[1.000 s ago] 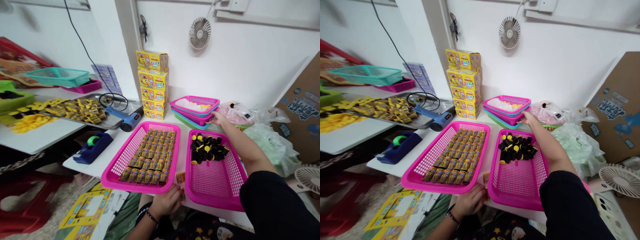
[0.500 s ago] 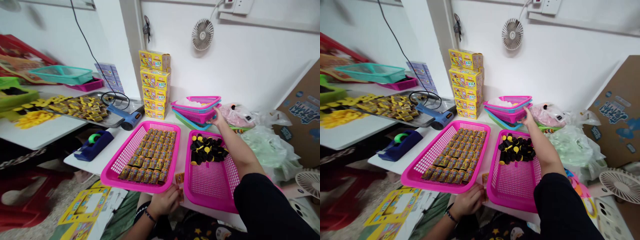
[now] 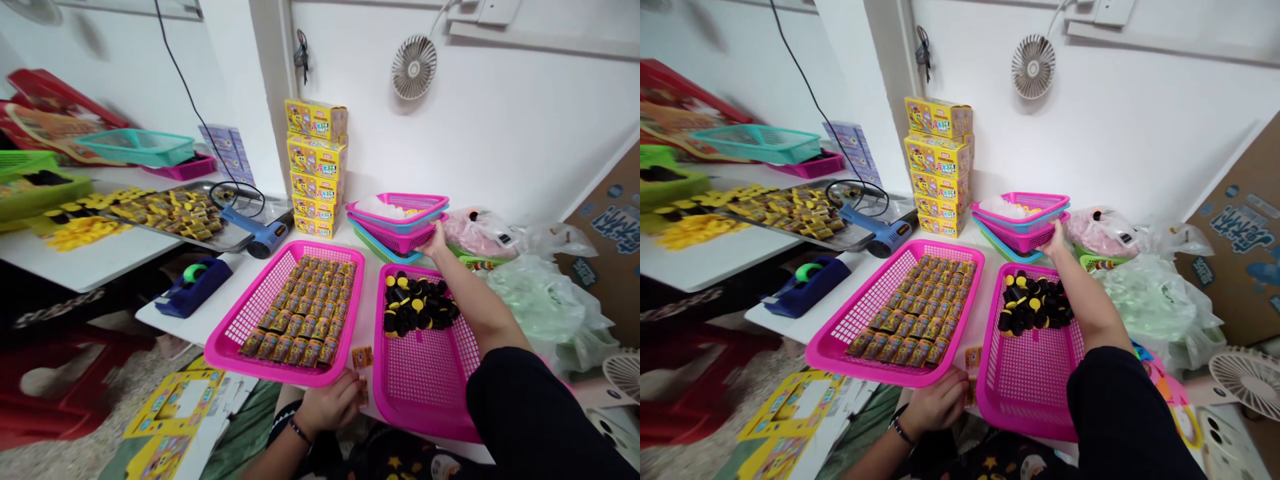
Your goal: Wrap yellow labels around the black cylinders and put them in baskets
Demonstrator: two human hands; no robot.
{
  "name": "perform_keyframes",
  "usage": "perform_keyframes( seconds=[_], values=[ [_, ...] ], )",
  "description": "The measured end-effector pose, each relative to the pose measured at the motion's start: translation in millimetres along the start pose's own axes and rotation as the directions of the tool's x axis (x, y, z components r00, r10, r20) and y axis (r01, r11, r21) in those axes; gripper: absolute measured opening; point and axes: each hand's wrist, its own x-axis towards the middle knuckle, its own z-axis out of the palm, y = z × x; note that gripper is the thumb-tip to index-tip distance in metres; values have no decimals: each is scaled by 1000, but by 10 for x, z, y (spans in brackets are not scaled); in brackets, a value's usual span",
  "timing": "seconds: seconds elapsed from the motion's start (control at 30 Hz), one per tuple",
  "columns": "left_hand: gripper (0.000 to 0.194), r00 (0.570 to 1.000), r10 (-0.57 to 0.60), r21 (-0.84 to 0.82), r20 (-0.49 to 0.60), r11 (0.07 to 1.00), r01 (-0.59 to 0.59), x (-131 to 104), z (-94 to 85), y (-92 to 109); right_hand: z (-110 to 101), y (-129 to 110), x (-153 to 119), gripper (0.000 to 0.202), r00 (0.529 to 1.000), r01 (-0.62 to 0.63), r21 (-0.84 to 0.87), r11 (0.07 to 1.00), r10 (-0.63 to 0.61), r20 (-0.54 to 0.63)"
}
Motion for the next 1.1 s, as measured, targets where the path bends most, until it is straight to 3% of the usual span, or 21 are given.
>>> perform_keyframes(
  seconds=[0.37, 0.57, 0.73, 0.9, 1.0, 1.1],
  values=[
    [29, 1000, 2, -14, 23, 1000, -2, -71, 47, -36, 94, 37, -155, 29, 985, 167, 107, 980, -169, 12],
    [22, 999, 18, 64, 28, 998, -20, -63, 39, -40, 96, -68, -485, 33, 971, 229, 189, 955, -239, 30],
    [19, 999, -4, 67, 48, 998, 1, -67, 45, -68, -5, -150, -1029, 36, 955, 286, 185, 940, -295, 24],
    [23, 995, -11, 34, 98, 999, 7, -63, 86, -100, -247, -136, -1780, 35, 946, 325, 120, 938, -324, -30],
    [24, 989, -36, 1, 146, 999, 36, -64, 113, -114, -402, -48, -2321, 36, 946, 321, 189, 928, -322, -28],
    [25, 978, -69, -27, 195, 997, 75, -59, 119, -129, -515, 163, -2879, 37, 929, 368, 197, 909, -353, -108]
  ],
)
